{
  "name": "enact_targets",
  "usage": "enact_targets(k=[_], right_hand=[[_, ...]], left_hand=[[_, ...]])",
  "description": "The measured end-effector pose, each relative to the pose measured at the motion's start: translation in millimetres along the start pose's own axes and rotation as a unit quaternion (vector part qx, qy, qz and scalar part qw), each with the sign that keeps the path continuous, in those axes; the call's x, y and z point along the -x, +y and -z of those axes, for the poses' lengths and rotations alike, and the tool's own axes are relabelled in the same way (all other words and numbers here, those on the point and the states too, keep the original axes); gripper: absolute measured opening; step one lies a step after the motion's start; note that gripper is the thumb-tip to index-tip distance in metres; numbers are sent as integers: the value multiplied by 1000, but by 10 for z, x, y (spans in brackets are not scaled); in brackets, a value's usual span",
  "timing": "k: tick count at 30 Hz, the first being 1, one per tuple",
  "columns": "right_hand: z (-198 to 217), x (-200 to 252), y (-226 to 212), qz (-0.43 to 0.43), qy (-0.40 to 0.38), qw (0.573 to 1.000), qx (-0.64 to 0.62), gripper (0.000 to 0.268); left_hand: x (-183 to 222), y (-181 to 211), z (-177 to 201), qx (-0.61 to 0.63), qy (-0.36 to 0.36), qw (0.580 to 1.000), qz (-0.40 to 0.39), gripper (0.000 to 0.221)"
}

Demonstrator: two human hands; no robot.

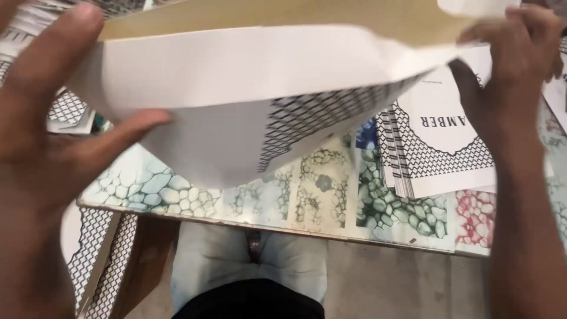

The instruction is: Assembling and folding printed paper bags on a table.

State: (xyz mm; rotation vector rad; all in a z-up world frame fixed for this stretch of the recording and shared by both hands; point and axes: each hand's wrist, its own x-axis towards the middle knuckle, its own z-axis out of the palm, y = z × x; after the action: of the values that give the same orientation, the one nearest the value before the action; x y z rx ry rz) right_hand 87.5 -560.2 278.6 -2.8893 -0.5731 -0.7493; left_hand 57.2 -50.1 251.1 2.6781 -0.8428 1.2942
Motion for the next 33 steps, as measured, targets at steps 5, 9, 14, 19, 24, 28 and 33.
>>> enact_targets(k=[5, 9, 14, 19, 24, 28, 33], right_hand=[[-571, -486, -928, 144, 109, 969, -171, 89], [-466, -260, -1420, 171, 121, 957, -201, 85], [-140, 29, -1524, 219, 120, 952, -177, 78], [-263, 525, -1468, 165, 168, 966, -110, 53], [-194, 939, -1506, 97, 226, 957, -154, 58], [-8, 1108, -1540, 25, 199, 974, -103, 56], [217, 915, -1447, 74, 151, 977, -131, 45]], left_hand=[[167, 349, -8, 255, 62, 964, 47, 66], [-38, 1044, 94, 410, 177, 891, 84, 71], [-167, 1101, 138, 493, 124, 860, -35, 57], [-357, 1113, 28, 562, 14, 816, -132, 65], [-715, 1076, -112, 453, -34, 860, -233, 71], [-1166, 1009, -186, 376, 28, 881, -285, 70], [-1695, 931, 76, 278, -166, 895, -308, 50]])
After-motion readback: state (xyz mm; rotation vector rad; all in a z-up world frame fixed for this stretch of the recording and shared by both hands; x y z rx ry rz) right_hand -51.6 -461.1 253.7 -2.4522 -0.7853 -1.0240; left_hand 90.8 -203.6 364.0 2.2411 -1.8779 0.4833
